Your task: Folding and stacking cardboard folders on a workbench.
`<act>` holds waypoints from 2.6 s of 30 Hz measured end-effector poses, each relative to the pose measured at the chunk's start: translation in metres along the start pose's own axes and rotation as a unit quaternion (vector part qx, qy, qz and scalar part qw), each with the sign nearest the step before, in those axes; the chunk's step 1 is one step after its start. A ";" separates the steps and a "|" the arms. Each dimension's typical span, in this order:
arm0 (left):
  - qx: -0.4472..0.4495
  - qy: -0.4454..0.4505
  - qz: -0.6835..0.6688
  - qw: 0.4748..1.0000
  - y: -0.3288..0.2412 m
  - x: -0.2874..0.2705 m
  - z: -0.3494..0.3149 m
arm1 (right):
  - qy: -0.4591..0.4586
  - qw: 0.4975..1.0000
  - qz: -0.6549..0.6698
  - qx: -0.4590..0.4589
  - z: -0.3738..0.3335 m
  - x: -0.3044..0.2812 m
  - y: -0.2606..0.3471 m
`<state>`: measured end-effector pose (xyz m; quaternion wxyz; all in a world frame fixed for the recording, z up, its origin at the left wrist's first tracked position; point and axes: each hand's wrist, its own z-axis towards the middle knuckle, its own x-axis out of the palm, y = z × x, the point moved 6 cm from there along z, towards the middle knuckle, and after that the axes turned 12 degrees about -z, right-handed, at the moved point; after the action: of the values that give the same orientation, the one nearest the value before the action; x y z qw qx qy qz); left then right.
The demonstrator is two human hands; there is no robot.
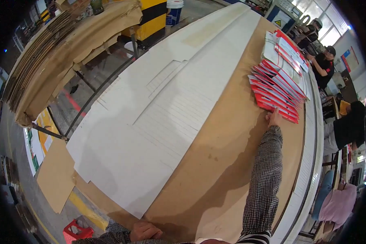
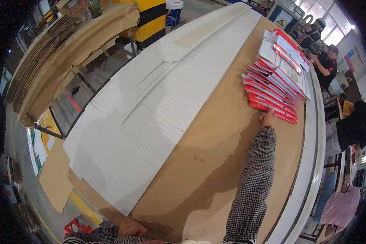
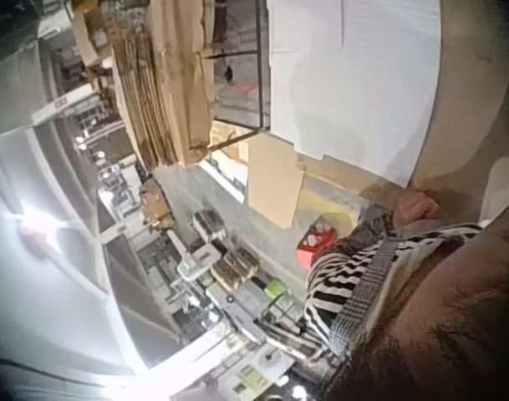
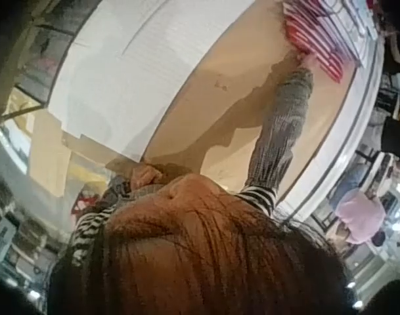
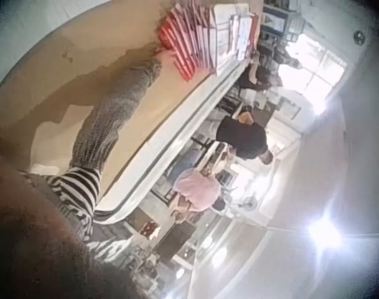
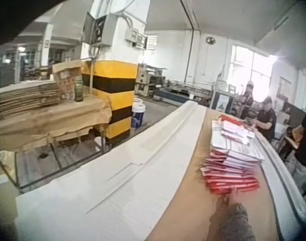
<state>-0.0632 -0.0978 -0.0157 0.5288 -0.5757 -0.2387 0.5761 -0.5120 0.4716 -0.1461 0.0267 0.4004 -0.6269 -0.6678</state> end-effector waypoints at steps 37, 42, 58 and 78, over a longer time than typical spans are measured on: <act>0.002 -0.178 -0.310 0.934 -0.037 -0.104 -0.025 | 0.019 0.815 -0.214 -0.539 -0.701 -0.292 0.021; -0.139 0.204 -0.371 0.895 -0.104 0.043 -0.082 | 0.059 0.790 -0.275 -0.545 -0.705 -0.323 -0.010; 0.210 0.272 0.099 0.934 -0.076 0.108 -0.055 | 0.066 0.928 -0.181 -0.319 -0.591 -0.510 -0.185; 0.107 0.153 0.055 0.981 -0.099 0.203 -0.044 | 0.090 0.893 -0.283 -0.339 -0.567 -0.405 -0.165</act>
<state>0.0553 0.0998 -0.0212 0.5855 -0.6094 -0.0600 0.5313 0.1621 0.2621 -0.0240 0.0275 0.5860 -0.2175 -0.7801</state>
